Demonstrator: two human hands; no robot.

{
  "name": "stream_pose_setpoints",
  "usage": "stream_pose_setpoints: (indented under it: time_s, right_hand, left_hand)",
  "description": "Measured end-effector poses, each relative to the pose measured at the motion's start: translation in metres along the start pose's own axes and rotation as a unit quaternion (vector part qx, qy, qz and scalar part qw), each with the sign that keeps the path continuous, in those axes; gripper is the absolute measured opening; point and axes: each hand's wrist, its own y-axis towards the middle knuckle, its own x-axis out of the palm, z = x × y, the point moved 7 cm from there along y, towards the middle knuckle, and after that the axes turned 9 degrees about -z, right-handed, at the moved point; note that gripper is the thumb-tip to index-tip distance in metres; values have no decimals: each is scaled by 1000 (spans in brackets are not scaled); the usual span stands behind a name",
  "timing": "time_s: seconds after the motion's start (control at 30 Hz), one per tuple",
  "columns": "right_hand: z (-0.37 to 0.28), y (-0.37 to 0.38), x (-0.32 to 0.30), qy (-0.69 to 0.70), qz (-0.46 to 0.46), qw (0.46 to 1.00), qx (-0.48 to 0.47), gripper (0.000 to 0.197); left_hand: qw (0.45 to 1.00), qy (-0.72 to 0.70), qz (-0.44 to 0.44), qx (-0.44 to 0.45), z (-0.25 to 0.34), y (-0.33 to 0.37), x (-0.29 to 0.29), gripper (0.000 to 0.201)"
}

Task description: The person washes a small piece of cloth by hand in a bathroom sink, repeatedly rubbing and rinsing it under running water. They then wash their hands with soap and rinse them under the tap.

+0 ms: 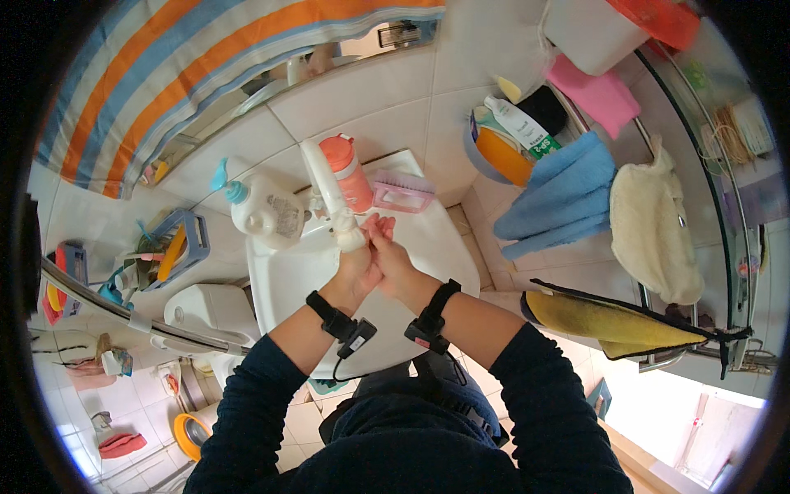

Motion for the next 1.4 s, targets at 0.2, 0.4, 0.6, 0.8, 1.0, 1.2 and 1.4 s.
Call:
stream_pose_setpoints:
  time_s: [0.2, 0.4, 0.6, 0.8, 1.0, 1.2, 1.4]
  right_hand:
    - [-11, 23, -11, -32, -35, 997, -52, 21]
    - [7, 18, 2, -57, 26, 995, 74, 22]
    - [-11, 21, 4, -148, 29, 988, 44, 15]
    - [-18, 18, -1, -155, 16, 987, 33, 21]
    - [-24, 9, -7, -140, 45, 988, 39, 18]
    - [-28, 2, -6, -95, 69, 993, 31, 24]
    - [-34, 8, -5, -296, -44, 954, -13, 23]
  left_hand:
    - [995, -40, 14, -89, -8, -28, -5, 19]
    - [987, 76, 108, -94, 8, -45, -33, 17]
    - [955, 212, 185, -93, 52, -54, -49, 24]
    - [904, 330, 273, 6, 95, -38, -34, 53]
    - [910, 377, 157, -74, 94, -29, -17, 61]
    - [914, 345, 66, -201, 76, -28, -9, 74]
    - [900, 374, 120, -189, 59, -38, -37, 70]
